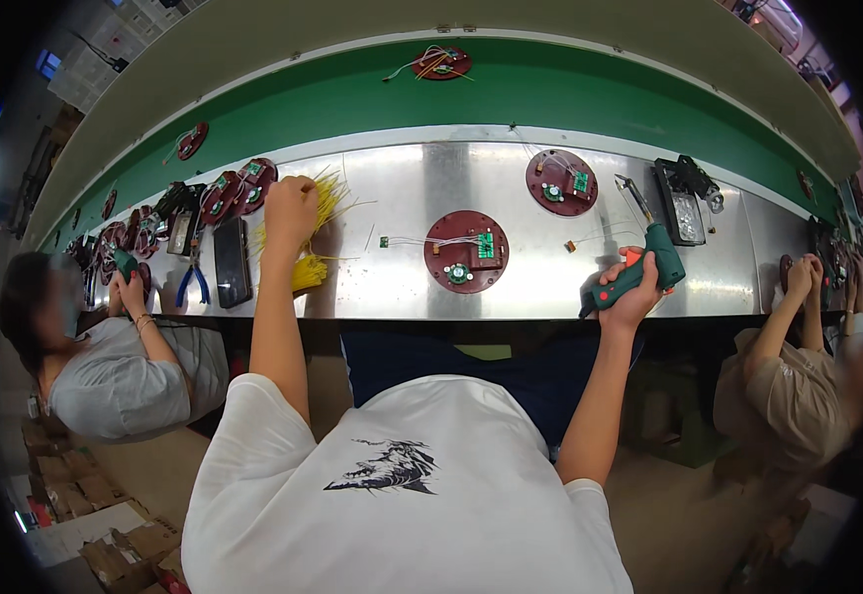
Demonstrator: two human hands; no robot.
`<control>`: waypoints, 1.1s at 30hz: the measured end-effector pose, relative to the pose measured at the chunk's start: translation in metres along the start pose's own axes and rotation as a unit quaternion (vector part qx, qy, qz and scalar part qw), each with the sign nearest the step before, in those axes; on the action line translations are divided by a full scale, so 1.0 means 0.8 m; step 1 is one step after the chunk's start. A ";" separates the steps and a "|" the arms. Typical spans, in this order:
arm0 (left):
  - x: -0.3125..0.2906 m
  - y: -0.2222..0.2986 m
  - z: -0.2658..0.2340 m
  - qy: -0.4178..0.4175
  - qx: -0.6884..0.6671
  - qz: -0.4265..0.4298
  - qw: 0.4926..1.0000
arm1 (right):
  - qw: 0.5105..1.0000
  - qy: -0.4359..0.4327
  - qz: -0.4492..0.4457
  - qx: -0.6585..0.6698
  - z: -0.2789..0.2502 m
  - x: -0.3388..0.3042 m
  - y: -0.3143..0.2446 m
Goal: Soldering electronic components or wires onto green printed circuit boards at an assembly line.
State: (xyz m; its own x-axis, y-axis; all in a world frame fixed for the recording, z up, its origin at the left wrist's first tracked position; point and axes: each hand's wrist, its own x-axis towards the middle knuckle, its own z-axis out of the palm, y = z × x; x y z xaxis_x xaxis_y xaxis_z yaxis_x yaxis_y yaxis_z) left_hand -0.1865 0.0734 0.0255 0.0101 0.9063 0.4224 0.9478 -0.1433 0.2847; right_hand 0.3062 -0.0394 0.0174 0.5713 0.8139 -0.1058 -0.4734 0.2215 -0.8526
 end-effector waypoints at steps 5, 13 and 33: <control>0.000 0.012 -0.005 0.095 -0.090 0.009 0.991 | 1.000 -0.014 -0.012 -0.025 -0.004 -0.002 0.005; -0.005 0.025 -0.003 0.061 -0.148 -0.034 0.987 | 0.999 -0.004 -0.023 -0.034 0.001 -0.003 0.002; 0.017 0.053 0.004 0.061 -0.316 -0.112 0.940 | 0.999 -0.021 -0.003 -0.045 -0.004 0.001 0.002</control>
State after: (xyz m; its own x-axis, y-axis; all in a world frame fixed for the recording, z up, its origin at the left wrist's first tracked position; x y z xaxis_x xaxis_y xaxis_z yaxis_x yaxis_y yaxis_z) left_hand -0.1451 0.0810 0.0410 -0.2410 0.8951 0.3752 0.5429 -0.1961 0.8166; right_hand 0.3083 -0.0399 0.0147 0.5444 0.8349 -0.0806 -0.4067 0.1786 -0.8959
